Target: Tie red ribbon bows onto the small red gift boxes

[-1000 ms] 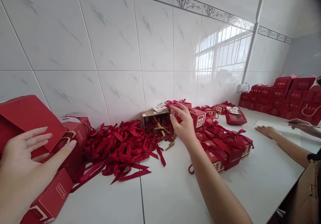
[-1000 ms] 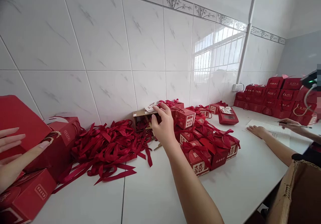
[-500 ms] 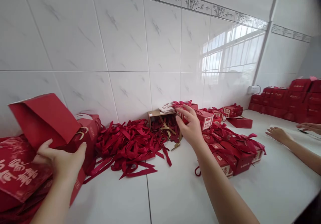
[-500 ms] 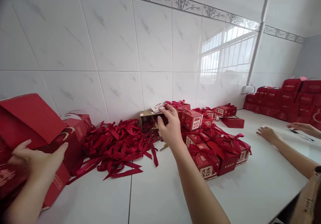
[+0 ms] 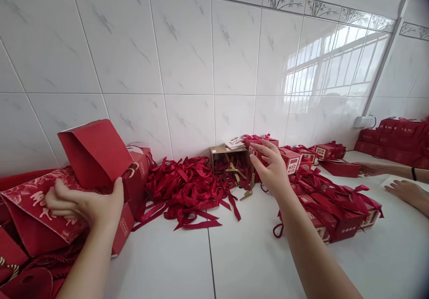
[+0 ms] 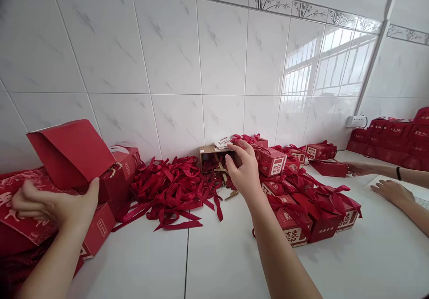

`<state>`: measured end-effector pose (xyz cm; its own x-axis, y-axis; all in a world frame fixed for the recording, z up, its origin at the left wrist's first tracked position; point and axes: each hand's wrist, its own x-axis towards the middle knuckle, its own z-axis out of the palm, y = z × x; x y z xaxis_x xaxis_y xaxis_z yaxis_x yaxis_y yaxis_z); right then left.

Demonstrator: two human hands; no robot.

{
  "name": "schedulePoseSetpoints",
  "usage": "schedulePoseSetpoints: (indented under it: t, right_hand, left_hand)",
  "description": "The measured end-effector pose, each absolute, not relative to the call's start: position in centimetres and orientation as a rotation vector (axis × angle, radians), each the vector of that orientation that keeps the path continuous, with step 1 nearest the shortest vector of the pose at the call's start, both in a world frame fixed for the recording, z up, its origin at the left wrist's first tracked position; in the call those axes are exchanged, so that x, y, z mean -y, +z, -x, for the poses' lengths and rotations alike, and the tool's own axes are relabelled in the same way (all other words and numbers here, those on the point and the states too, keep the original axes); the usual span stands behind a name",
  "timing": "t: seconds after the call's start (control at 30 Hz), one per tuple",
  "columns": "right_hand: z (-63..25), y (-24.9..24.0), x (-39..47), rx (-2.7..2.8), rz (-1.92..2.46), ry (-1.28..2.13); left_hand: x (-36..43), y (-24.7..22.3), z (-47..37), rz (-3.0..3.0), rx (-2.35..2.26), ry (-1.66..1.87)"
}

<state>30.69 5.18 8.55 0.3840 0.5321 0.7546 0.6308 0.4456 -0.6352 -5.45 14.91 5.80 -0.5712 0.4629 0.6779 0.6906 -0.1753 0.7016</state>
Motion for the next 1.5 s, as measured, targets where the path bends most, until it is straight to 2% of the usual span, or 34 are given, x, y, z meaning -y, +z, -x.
schedulePoseSetpoints:
  t: [0.2,0.43,0.57,0.7,0.87,1.03,1.1,1.2,1.27,1.5]
  right_hand:
    - [-30.5,8.5,-5.1,1.271,1.196,-0.079]
    - [-30.2,8.3,-5.2,1.290,1.179,-0.078]
    - [-29.7,8.4,-5.1,1.276,1.125,-0.017]
    - [-28.3,8.6,-4.5,1.232,0.987,0.169]
    - [-26.4,8.6,-3.5,1.168,0.851,0.419]
    - [-26.3,9.0,-2.3,1.137,0.752,0.568]
    - [-26.3,9.2,-2.0,1.177,0.715,0.574]
    - [-25.4,8.9,-1.9,1.231,0.720,0.536]
    - [-24.2,8.4,-2.0,1.262,0.723,0.504]
    - [-21.2,7.3,-2.3,1.135,0.680,0.810]
  left_hand:
    - [-13.9,6.9,5.9,1.549,1.843,-1.710]
    - [-14.6,7.3,6.3,1.544,1.745,-1.861]
    - [-13.5,9.0,4.9,1.566,1.629,-1.966]
    - [-10.3,11.1,2.1,2.277,1.513,-2.129]
    - [-6.3,10.3,-2.6,3.138,1.297,-1.775]
    - [-4.5,8.3,-5.8,3.499,1.102,-1.367]
    - [-4.2,8.2,-6.4,3.467,1.079,-1.543]
    - [-3.9,8.8,-6.8,3.152,1.022,-2.185]
    - [-3.9,9.2,-6.9,2.893,0.991,-2.441]
    - [-5.3,8.9,-6.6,2.746,1.390,-2.600]
